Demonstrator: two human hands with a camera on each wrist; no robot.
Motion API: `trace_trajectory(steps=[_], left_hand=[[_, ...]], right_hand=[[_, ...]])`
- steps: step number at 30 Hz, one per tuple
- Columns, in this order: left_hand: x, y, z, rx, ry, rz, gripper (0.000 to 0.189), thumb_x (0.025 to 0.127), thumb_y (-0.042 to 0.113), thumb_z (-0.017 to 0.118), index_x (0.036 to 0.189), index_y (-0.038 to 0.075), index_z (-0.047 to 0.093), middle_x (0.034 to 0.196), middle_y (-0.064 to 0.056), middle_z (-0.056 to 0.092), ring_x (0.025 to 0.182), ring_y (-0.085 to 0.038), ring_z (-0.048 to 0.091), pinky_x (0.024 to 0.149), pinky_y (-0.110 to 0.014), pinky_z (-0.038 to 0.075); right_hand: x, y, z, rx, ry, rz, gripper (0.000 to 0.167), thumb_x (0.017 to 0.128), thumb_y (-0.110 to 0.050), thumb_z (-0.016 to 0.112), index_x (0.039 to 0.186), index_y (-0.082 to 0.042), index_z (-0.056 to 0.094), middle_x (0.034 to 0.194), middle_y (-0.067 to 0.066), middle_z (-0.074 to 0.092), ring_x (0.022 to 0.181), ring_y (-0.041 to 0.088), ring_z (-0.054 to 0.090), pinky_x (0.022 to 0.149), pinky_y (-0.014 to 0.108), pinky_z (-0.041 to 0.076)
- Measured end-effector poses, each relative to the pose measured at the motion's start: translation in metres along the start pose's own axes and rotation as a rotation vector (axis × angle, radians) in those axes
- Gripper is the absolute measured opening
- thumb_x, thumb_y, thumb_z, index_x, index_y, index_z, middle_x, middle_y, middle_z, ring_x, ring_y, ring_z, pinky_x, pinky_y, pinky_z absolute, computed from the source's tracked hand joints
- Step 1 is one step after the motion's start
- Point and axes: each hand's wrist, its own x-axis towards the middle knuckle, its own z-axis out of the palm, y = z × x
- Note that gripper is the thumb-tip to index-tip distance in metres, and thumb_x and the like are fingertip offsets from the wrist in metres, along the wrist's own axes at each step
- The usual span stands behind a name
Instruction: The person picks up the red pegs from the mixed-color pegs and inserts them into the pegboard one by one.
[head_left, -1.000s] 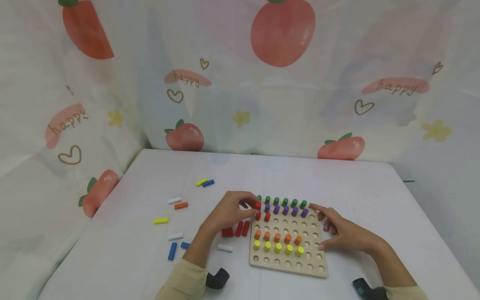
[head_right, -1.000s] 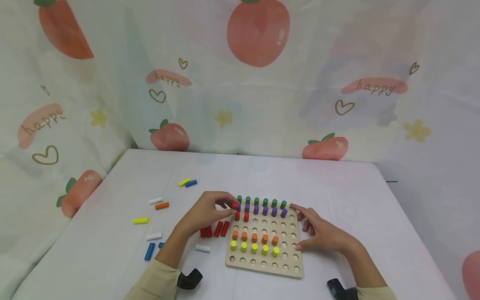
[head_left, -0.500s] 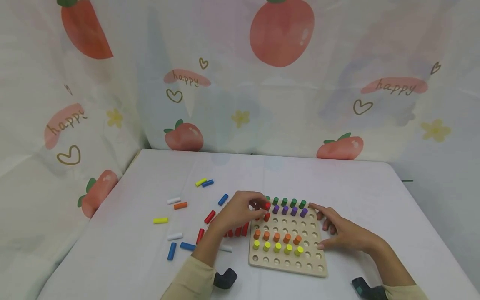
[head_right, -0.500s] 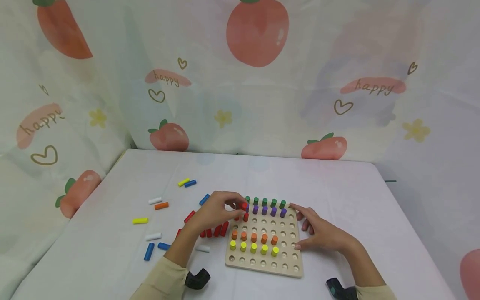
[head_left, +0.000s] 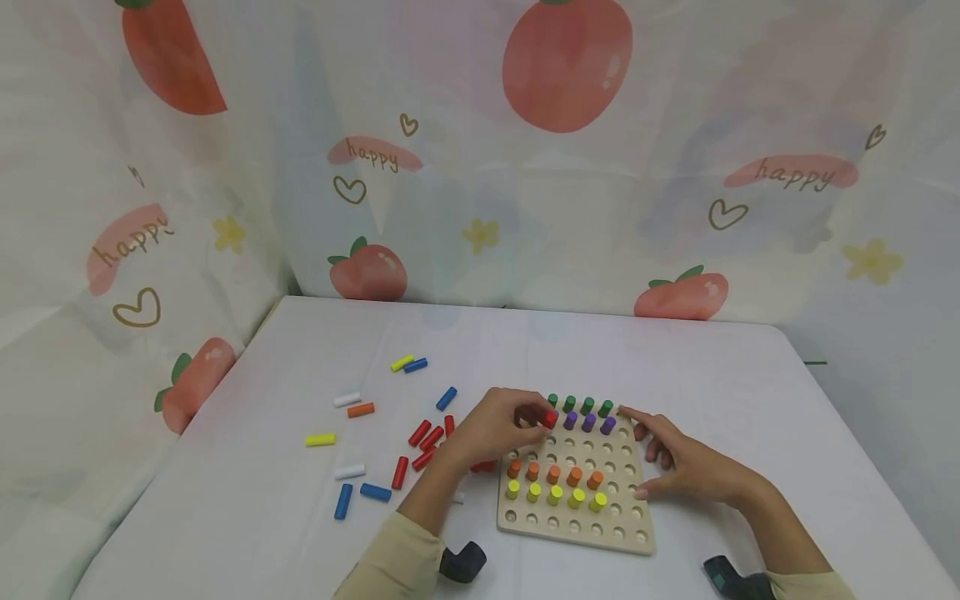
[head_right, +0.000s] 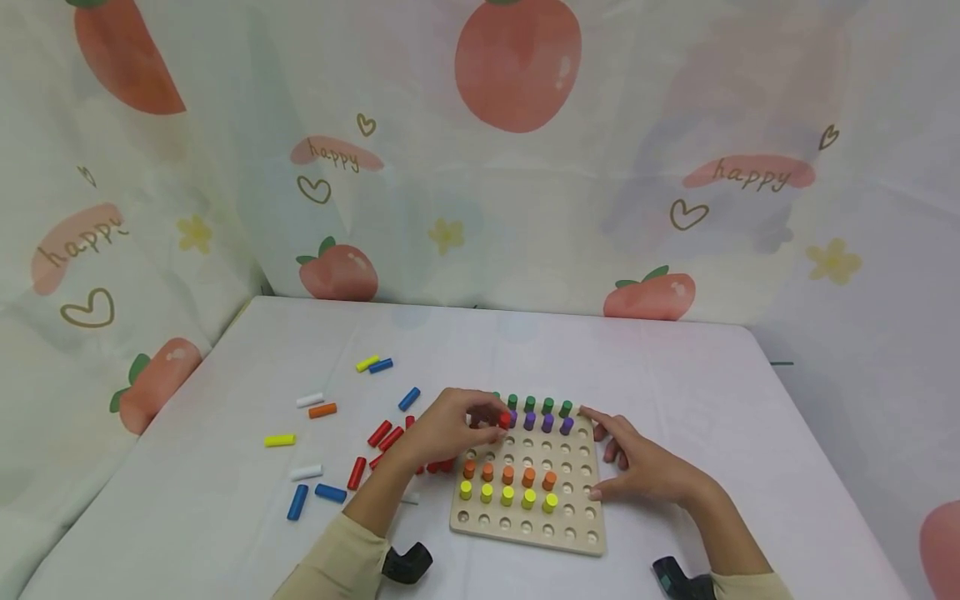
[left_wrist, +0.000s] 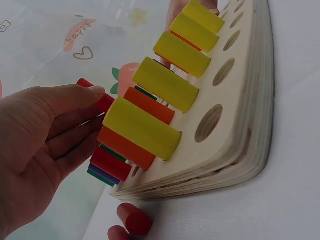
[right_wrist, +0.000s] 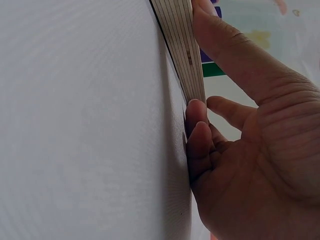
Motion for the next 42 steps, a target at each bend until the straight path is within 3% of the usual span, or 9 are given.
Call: trace_trajectory(steps=[9, 26, 31, 42], left_hand=[[-0.001, 0.0, 0.002, 0.031, -0.016, 0.018, 0.022, 0.094, 0.014, 0.078, 0.116, 0.015, 0.075, 0.098, 0.014, 0.069, 0.089, -0.001, 0.061, 0.081, -0.017, 0.052], [0.002, -0.011, 0.011, 0.05, -0.04, -0.012, 0.023, 0.093, 0.016, 0.08, 0.116, 0.016, 0.076, 0.095, 0.017, 0.067, 0.087, -0.001, 0.058, 0.081, -0.018, 0.05], [0.004, -0.013, 0.011, 0.066, -0.03, 0.019, 0.021, 0.093, 0.017, 0.081, 0.114, 0.017, 0.076, 0.095, 0.018, 0.068, 0.086, -0.002, 0.057, 0.078, -0.02, 0.05], [0.004, -0.018, 0.017, 0.05, -0.005, -0.002, 0.019, 0.093, 0.018, 0.081, 0.111, 0.021, 0.077, 0.095, 0.019, 0.067, 0.09, -0.001, 0.06, 0.083, -0.022, 0.051]], right_hand=[[0.001, -0.001, 0.001, -0.005, 0.0, 0.017, 0.11, 0.074, -0.032, 0.094, 0.162, -0.021, 0.029, 0.124, 0.01, 0.04, 0.097, 0.025, 0.044, 0.075, 0.028, 0.043], [0.001, -0.001, 0.002, -0.011, 0.003, -0.002, 0.11, 0.074, -0.033, 0.094, 0.162, -0.019, 0.03, 0.124, 0.009, 0.039, 0.096, 0.023, 0.045, 0.074, 0.028, 0.043], [0.001, -0.002, -0.001, 0.003, 0.001, -0.005, 0.109, 0.074, -0.032, 0.094, 0.162, -0.02, 0.029, 0.124, 0.01, 0.039, 0.095, 0.024, 0.044, 0.074, 0.028, 0.042], [-0.002, -0.001, 0.0, 0.006, 0.002, 0.003, 0.109, 0.074, -0.032, 0.094, 0.162, -0.021, 0.03, 0.124, 0.009, 0.039, 0.096, 0.024, 0.044, 0.074, 0.028, 0.042]])
